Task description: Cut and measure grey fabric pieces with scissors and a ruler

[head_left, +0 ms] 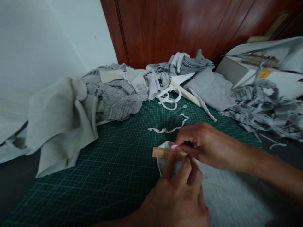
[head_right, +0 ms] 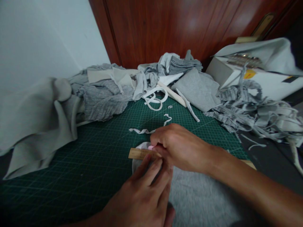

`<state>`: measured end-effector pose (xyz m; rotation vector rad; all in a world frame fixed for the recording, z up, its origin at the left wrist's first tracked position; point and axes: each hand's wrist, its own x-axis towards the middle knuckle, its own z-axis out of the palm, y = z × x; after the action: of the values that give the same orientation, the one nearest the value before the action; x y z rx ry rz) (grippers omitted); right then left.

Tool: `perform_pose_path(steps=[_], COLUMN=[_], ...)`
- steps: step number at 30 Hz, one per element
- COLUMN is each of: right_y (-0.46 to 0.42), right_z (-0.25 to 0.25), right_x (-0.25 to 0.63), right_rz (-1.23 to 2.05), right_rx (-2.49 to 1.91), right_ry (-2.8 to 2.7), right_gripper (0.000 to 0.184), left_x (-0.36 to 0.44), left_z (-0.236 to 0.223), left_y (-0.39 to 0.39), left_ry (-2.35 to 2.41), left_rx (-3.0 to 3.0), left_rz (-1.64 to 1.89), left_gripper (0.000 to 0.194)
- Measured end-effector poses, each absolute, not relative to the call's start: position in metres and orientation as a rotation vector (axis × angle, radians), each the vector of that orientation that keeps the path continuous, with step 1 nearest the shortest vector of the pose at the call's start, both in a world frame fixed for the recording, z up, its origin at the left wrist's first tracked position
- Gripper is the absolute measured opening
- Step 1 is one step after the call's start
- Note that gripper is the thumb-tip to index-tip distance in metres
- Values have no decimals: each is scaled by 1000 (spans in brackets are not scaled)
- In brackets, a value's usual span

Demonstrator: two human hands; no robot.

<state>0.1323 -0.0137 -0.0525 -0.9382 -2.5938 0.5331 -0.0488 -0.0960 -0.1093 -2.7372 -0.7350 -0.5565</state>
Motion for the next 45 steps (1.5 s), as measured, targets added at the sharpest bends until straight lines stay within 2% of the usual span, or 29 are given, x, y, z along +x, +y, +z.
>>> perform_pose_path(steps=[3, 8, 16, 24, 30, 36, 40, 45], right_y=[-15, -17, -20, -16, -18, -19, -23, -34], right_z=[-52, -59, -50, -53, -45, -45, -53, -54], right_x=[136, 127, 152, 123, 151, 142, 139, 174], right_rz=[527, 509, 494, 513, 578, 454, 513, 550], right_rx=[-983, -957, -1038, -922, -987, -1001, -956, -1074], right_ry=[-2555, -2545, -2610, -2622, -2666, -2624, -2656, -2599], right_gripper=[20, 21, 18, 22, 18, 24, 26, 24], left_x=[-48, -47, -47, -47, -47, -46, -46, -46], left_z=[-108, -109, -111, -113, -109, -108, -110, -112], left_y=[-95, -96, -96, -98, -99, -98, -100, -102], left_ry=[-743, -714, -721, -678, -725, -738, -756, -766], left_rx=[-2719, -2728, -2708, -2756, -2724, -2712, -2698, -2714], left_rz=[-530, -551, -544, -582, -587, -501, -521, -524], left_gripper=[50, 42, 45, 43, 46, 48, 50, 50])
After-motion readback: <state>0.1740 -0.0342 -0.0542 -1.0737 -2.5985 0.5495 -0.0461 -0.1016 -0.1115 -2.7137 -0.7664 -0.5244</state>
